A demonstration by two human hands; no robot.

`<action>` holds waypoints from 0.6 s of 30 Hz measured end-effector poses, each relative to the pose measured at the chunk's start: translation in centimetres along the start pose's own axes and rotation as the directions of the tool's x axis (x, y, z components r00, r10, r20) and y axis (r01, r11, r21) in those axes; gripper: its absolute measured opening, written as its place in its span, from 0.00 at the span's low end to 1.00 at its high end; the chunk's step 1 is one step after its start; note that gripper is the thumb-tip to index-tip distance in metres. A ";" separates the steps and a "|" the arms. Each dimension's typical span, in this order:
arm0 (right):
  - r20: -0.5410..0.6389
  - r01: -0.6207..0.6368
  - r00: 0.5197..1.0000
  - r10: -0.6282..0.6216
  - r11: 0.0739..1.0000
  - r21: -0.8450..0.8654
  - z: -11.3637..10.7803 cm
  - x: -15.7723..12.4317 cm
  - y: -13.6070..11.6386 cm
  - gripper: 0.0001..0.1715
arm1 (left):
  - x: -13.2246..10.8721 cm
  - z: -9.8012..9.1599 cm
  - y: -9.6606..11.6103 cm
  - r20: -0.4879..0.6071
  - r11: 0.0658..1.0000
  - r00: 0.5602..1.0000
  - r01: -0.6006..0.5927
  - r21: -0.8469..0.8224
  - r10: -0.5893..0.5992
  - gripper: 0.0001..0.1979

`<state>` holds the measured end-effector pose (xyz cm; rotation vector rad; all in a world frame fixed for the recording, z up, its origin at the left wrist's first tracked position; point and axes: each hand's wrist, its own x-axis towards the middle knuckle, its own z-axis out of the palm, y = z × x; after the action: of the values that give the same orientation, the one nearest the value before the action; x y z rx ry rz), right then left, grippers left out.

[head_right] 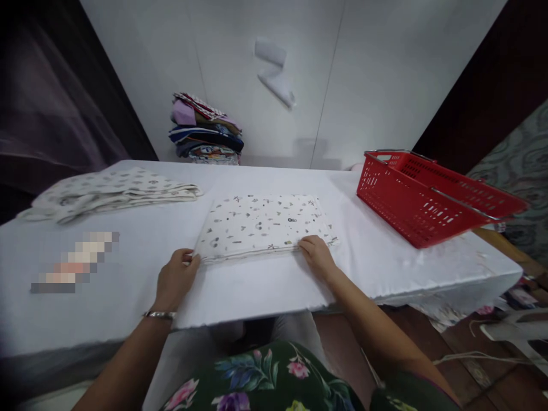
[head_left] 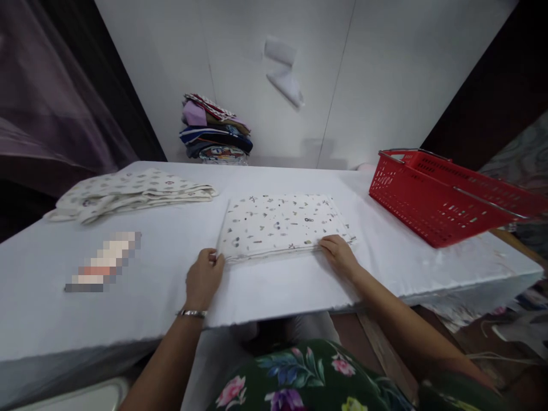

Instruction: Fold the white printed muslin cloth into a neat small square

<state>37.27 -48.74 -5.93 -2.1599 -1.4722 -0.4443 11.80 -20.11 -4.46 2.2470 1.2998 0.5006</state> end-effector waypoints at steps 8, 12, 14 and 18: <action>0.143 0.060 0.988 -0.063 0.998 0.025 1.5 2.5 -1.3 0.14 | -0.8 -0.1 1.1 -0.098 0.877 0.882 -0.435 0.206 0.461 0.14; 0.143 0.065 0.987 -0.068 0.998 0.020 1.6 2.6 -1.2 0.15 | -0.7 1.3 3.7 0.080 0.777 0.790 -0.613 0.147 0.608 0.10; 0.131 0.066 0.989 -0.068 0.998 0.022 1.6 2.6 -1.2 0.15 | -0.5 2.2 4.6 0.128 0.746 0.756 -0.655 0.123 0.642 0.09; 0.102 0.074 0.992 -0.074 0.997 0.008 1.6 2.1 -1.2 0.15 | 0.0 3.5 4.7 0.168 0.729 0.733 -0.678 0.097 0.659 0.11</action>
<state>36.92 -45.84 -5.86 -2.1591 -1.6117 -0.3603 16.97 -22.96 -4.60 2.8080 0.4191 0.5016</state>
